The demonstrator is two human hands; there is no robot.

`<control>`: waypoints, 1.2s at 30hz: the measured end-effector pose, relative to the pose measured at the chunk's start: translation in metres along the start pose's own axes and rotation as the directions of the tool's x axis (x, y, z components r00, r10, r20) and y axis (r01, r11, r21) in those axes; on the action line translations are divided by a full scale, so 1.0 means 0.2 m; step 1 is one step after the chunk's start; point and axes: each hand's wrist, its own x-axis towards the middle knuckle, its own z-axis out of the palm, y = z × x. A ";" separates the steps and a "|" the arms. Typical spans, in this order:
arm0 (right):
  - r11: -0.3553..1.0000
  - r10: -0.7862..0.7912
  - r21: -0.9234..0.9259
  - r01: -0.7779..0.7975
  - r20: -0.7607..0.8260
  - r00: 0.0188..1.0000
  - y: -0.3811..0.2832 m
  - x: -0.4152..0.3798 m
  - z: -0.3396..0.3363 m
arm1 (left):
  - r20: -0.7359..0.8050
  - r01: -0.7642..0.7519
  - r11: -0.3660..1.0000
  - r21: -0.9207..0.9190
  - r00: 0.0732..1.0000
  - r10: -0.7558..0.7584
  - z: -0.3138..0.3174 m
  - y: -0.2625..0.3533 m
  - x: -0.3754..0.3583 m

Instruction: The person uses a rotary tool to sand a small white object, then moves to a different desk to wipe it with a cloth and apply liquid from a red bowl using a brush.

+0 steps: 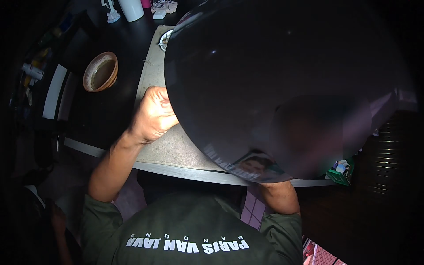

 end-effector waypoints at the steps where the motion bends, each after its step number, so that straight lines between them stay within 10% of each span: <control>1: 1.000 0.001 -0.012 -0.001 -0.003 1.000 -0.01 0.00 0.00 | 0.001 -0.001 1.000 0.000 1.000 0.001 0.00 0.00 0.00; 36: 0.998 -0.066 -0.023 0.065 -0.022 0.998 0.06 -0.01 0.01 | 0.066 -0.043 0.987 0.158 0.997 0.033 -0.01 0.05 -0.01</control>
